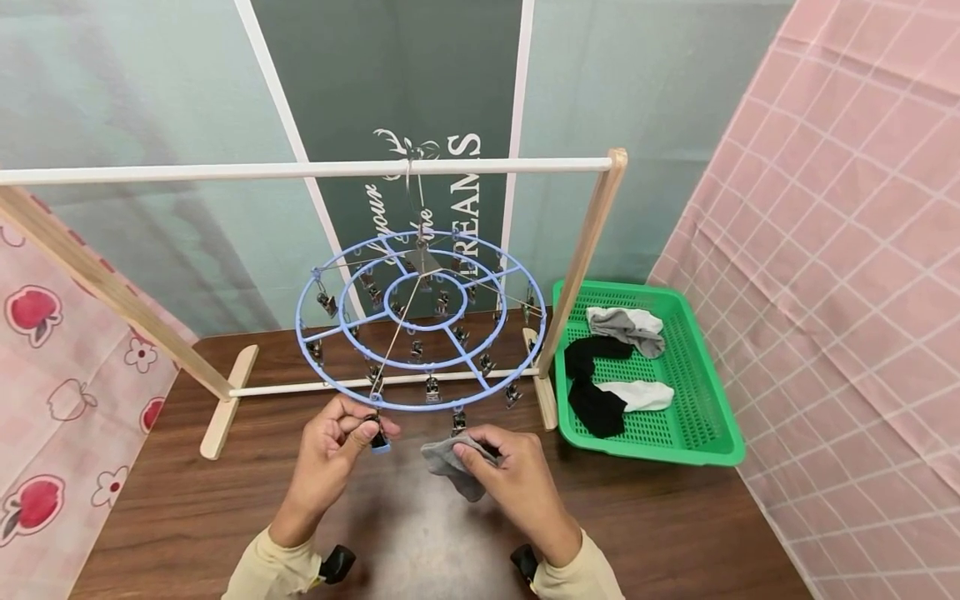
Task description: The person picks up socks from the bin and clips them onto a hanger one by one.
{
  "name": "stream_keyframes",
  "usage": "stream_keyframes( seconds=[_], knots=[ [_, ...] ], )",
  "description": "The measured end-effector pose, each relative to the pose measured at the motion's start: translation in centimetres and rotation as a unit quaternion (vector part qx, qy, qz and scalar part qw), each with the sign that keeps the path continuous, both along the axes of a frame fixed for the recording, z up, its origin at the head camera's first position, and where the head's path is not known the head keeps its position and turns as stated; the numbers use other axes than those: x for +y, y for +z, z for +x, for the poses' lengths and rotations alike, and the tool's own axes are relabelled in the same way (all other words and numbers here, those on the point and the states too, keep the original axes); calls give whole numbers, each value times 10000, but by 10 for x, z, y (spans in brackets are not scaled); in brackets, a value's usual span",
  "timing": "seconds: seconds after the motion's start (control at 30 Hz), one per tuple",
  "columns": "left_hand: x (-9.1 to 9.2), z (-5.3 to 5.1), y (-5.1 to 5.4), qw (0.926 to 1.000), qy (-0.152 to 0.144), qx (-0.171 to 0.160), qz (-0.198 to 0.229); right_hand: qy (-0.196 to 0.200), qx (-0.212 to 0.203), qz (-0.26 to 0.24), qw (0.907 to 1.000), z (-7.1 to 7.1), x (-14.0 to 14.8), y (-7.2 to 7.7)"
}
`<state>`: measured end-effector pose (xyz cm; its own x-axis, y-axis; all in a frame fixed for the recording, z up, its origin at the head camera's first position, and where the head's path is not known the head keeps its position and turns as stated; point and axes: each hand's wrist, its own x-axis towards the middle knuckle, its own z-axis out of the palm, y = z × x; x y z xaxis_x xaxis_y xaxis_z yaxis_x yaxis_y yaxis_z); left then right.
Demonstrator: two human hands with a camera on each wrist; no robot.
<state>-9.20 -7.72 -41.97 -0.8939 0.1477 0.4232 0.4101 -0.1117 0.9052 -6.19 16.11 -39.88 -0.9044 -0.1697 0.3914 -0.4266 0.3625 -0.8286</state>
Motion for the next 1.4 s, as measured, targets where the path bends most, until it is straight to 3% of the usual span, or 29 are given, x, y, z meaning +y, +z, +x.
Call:
stream_keyframes(
  seconds=[0.17,0.57,0.9,1.4],
  knots=[
    [2,0,1,9994,177,-274,150,-63,5,125,9999,-2,-4,-6],
    [5,1,1,9972,105,-474,569,-51,183,286,9994,-6,-11,-14],
    [7,1,-2,9963,-243,-197,805,44,241,183,9995,-9,-19,-18],
    [8,1,-2,9956,-305,-106,883,14,128,126,9998,-12,-24,-18]
  ],
)
